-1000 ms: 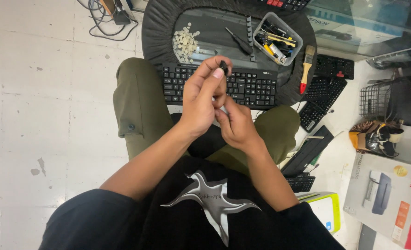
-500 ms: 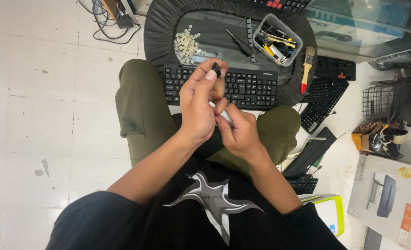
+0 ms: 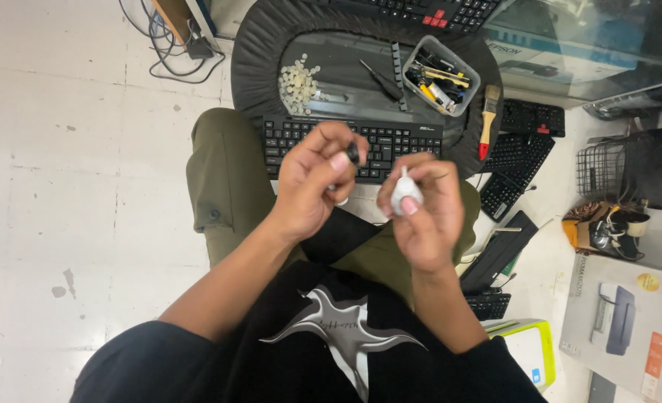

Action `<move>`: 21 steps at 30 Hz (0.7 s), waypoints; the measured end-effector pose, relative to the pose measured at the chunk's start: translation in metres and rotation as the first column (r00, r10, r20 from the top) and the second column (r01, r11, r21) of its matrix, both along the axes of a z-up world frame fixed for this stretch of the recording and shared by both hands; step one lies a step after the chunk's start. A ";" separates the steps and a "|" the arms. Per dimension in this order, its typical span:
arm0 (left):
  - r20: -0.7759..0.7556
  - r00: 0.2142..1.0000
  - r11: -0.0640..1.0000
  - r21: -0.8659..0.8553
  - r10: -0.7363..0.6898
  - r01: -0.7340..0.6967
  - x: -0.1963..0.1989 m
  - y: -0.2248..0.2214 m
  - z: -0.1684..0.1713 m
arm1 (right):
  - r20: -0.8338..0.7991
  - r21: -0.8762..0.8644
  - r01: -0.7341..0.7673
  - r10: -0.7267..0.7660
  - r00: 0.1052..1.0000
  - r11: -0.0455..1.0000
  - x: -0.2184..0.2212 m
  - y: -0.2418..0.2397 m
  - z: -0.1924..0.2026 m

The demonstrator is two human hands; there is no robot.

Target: Applying liquid adhesive to small plastic components and joining them together on a repair workbench.

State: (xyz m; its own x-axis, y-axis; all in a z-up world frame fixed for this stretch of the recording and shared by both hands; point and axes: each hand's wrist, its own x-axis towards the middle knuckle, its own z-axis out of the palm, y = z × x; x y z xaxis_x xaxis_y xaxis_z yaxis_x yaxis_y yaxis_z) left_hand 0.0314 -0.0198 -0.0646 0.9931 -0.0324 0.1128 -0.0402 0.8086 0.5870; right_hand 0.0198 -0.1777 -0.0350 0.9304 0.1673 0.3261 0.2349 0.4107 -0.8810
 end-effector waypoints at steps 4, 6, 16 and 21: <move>0.000 0.998 0.996 -0.064 -0.058 0.058 -0.011 -0.004 -0.001 | -0.052 0.199 -0.015 0.026 0.998 0.980 0.011 -0.013 0.018; 0.070 0.992 0.990 -0.089 -0.105 0.111 -0.013 -0.007 0.000 | -0.093 0.367 -0.026 0.064 0.994 0.930 0.018 -0.018 0.028; 0.164 0.975 0.981 -0.097 -0.152 0.169 -0.014 -0.007 0.008 | -0.051 0.171 0.054 -0.046 0.998 0.984 0.022 -0.011 0.051; 0.146 0.943 0.953 -0.011 -0.298 0.303 -0.017 0.016 0.028 | 0.105 -0.238 0.096 -0.073 0.992 0.966 0.008 0.002 0.076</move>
